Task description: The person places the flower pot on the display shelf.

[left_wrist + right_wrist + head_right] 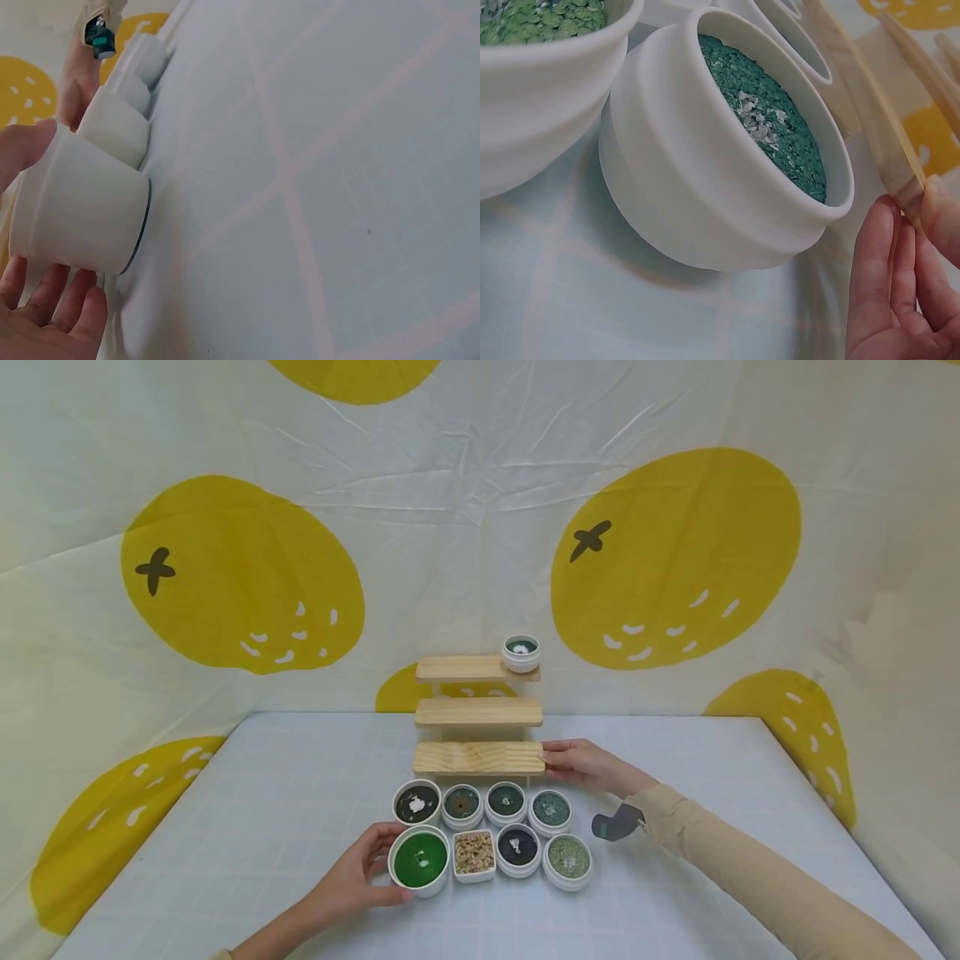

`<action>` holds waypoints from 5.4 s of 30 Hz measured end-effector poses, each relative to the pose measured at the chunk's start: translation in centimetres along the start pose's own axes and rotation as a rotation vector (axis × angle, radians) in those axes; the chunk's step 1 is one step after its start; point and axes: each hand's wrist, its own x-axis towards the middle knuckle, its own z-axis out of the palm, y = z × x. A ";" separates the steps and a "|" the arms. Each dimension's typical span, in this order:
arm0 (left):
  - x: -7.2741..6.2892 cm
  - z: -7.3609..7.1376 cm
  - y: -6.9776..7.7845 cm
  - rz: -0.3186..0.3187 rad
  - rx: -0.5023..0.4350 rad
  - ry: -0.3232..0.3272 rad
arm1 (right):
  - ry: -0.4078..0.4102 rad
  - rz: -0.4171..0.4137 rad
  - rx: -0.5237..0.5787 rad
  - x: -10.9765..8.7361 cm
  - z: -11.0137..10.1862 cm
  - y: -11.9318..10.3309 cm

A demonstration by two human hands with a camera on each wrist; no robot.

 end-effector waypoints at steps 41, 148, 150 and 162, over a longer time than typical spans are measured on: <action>-0.1 1.5 -0.8 0.005 -0.029 -0.022 | -0.023 -0.013 0.034 -0.1 0.3 0.1; 7.7 -0.2 9.5 0.031 0.084 0.108 | -0.024 -0.027 0.008 0.2 0.8 0.0; 8.1 -0.2 9.5 0.039 0.088 0.111 | -0.025 -0.029 0.006 0.0 0.7 0.0; 9.8 -0.8 8.9 0.030 0.085 0.176 | -0.033 -0.042 0.007 -0.4 0.1 0.5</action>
